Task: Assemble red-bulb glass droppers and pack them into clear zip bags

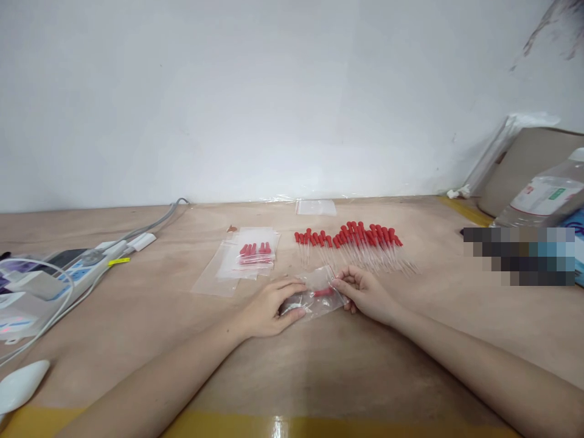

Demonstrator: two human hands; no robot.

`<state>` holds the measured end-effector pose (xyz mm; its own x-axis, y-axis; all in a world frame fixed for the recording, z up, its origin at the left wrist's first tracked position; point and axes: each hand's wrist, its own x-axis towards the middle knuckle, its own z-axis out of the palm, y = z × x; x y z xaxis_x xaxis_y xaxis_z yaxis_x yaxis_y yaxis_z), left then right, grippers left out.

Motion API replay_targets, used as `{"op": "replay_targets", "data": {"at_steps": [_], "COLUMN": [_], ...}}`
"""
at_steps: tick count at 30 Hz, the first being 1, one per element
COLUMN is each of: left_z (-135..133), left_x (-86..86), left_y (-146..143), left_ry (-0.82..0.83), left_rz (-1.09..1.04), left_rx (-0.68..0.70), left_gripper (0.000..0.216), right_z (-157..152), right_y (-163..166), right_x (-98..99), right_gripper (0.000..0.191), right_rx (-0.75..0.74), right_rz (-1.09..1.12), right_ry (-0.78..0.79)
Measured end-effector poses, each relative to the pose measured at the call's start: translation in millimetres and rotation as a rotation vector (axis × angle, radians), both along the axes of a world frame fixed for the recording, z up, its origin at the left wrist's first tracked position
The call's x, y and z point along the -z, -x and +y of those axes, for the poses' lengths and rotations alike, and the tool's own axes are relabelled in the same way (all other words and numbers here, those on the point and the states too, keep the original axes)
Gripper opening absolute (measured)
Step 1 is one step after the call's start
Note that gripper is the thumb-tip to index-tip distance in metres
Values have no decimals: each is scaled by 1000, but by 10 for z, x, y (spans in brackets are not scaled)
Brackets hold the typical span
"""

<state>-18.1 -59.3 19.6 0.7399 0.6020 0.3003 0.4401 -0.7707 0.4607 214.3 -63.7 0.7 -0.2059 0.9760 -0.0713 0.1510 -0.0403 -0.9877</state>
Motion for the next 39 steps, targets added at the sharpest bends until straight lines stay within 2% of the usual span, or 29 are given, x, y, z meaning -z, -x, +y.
{"op": "replay_targets", "data": {"at_steps": [7, 14, 16, 19, 21, 23, 26, 29, 35, 39], "left_z": [-13, -1, 4, 18, 29, 38, 47, 50, 33, 25], "left_x": [-3, -17, -10, 2, 5, 0, -13, -21, 10, 61], "left_y": [-7, 1, 6, 16, 24, 29, 31, 29, 29, 23], "left_ry": [-10, 29, 16, -6, -4, 1, 3, 5, 0, -32], "left_rz": [-30, 3, 3, 53, 102, 132, 148, 163, 126, 18], "left_rx": [-182, -158, -108, -38, -18, -5, 8, 21, 11, 7], "left_gripper": [30, 21, 21, 33, 37, 36, 35, 35, 36, 37], "right_z": [-29, -30, -6, 85, 187, 318, 538, 730, 916, 936], "right_y": [3, 20, -7, -100, -160, -177, -94, 50, 193, 200], "right_x": [-26, 20, 48, 17, -77, -199, -340, -376, -343, -390], "right_gripper": [36, 34, 32, 24, 17, 12, 10, 17, 30, 29], "right_rx": [-68, -29, 63, 195, 214, 196, 171, 194, 182, 193], "right_rz": [-20, -76, -162, -387, -562, -700, -864, -987, -1002, -1000], "right_ry": [-22, -27, -120, -361, -477, -514, -469, -361, -227, -161]}}
